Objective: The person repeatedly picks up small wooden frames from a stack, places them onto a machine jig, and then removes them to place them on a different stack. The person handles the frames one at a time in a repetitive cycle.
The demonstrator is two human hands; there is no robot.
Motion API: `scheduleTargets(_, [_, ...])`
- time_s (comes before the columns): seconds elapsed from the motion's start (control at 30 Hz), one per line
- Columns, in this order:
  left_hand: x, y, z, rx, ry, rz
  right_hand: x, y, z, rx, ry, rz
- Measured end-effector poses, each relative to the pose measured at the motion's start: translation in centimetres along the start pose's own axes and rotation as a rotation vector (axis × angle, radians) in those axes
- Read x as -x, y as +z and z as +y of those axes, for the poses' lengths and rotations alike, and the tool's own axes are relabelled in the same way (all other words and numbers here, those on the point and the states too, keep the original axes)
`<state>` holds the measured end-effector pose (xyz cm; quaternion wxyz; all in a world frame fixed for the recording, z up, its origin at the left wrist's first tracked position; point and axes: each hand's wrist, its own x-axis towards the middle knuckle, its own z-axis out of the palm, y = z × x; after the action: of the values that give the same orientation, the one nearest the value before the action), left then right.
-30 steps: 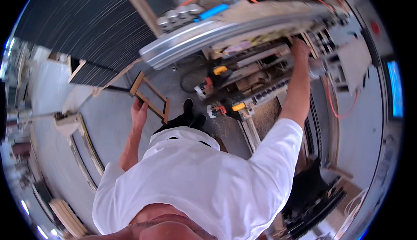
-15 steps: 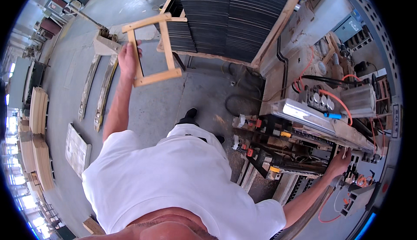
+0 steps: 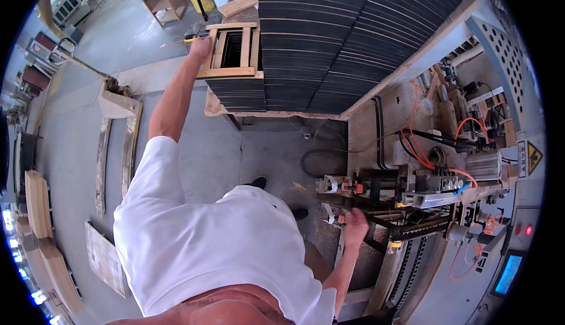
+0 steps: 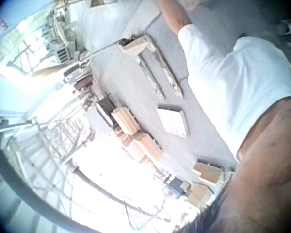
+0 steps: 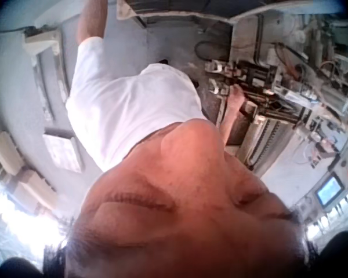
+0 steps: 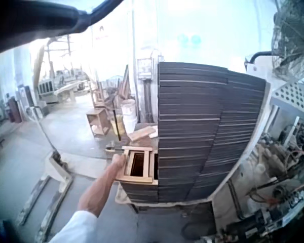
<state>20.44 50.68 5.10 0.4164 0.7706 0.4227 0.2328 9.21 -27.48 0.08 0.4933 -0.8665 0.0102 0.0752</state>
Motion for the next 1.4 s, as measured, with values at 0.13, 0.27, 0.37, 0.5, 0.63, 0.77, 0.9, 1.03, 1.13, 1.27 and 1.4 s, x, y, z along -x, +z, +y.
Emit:
scheduleTargets(0.13, [0.8,4.6,2.6,-0.224,0.121,-0.188,3.9,3.6,4.9,0.044,0.173,-0.079])
scheduleTargets(0.27, [-0.7,2.2,-0.4,0.032,0.06,-0.054,4.6,5.9,3.3,0.236,0.122,-0.15])
scheduleTargets(0.37, [6.0,-0.2,5.7,0.012,0.296,0.085,5.5,6.6,2.7,0.311,0.137,-0.104])
scheduleTargets(0.5, [14.0,-2.8,7.7,-0.262,0.966,-0.092,6.2,6.8,1.8,0.157,0.121,-0.022])
scheduleTargets(0.63, [18.6,0.0,5.6,-0.559,0.989,-0.118,7.9,5.6,0.9,0.246,0.1,-0.036])
scheduleTargets(0.77, [18.7,0.7,5.2,-0.531,0.929,-0.145,10.4,4.5,3.5,0.214,0.12,-0.013])
scheduleTargets(0.9, [18.8,0.9,5.2,-0.489,0.975,-0.123,13.4,2.7,5.1,0.238,0.152,0.005])
scheduleTargets(1.03, [19.0,0.7,5.4,-0.497,0.919,-0.148,16.2,-0.4,2.3,0.374,0.078,0.036])
scheduleTargets(1.13, [25.6,0.9,9.3,-0.258,0.948,-0.096,19.8,-4.1,-1.2,0.491,0.0,0.174])
scheduleTargets(1.27, [36.8,6.0,7.4,0.103,1.003,-0.115,26.4,-11.1,-8.3,0.498,0.071,0.397])
scheduleTargets(1.4, [50.1,13.9,5.4,0.298,0.809,-0.787,34.7,-15.8,-9.7,0.709,0.103,0.783])
